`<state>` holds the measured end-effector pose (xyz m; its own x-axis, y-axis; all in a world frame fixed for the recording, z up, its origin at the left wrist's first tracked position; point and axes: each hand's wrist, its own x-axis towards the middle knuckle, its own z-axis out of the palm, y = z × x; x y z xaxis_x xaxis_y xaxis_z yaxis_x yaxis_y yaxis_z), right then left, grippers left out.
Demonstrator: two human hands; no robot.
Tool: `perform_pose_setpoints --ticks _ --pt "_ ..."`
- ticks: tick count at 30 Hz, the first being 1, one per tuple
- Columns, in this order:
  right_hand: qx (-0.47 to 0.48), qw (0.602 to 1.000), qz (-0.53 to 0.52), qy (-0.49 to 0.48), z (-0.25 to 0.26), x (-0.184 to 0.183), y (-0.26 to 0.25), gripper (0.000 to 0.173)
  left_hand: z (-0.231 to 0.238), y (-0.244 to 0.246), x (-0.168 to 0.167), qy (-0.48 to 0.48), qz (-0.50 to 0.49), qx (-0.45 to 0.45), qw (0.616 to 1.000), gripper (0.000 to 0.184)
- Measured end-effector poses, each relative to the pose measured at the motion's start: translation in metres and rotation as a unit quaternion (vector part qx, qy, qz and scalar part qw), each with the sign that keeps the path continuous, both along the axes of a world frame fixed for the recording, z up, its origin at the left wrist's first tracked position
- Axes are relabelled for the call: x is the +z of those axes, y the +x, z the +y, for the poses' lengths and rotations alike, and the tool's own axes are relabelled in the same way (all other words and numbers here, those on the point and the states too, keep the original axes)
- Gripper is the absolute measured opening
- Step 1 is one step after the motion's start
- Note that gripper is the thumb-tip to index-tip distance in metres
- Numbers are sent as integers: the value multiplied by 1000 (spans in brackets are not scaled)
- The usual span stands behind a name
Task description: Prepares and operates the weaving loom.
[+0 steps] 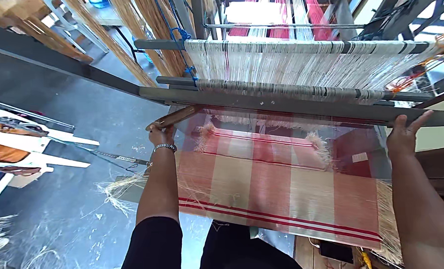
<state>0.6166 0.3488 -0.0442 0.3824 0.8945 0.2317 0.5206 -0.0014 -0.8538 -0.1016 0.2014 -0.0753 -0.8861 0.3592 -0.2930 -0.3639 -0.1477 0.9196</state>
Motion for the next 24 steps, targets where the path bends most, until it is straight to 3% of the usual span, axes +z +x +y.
perform_pose_setpoints --ticks 3,5,7,9,11,13,14,17,21,24 --pt "-49 998 48 3 -5 5 1 109 20 7 -12 -20 24 -8 999 52" --pt "-86 993 69 -41 -8 8 5 119 31 16 -16 -31 41 -2 999 62" --pt "-110 982 75 -131 -11 10 6 116 41 23 -16 -52 53 -13 997 62" --pt "-103 969 118 -192 -14 11 7 106 42 30 -11 -116 86 -99 985 57" --pt "-84 955 185 -217 -14 12 7 93 35 34 6 -212 128 -299 922 59" --pt "-41 938 229 -258 -13 10 9 87 31 33 23 -278 156 -459 829 76" --pt "-13 928 245 -280 -13 9 10 87 30 30 24 -295 185 -470 811 77" --pt "36 909 290 -297 -11 5 10 90 26 22 17 -299 244 -387 837 69" --pt "33 908 321 -266 -12 1 7 90 10 49 16 -312 220 -378 843 59" --pt "21 912 327 -248 -10 -7 12 95 -19 68 16 -320 258 -372 832 57"
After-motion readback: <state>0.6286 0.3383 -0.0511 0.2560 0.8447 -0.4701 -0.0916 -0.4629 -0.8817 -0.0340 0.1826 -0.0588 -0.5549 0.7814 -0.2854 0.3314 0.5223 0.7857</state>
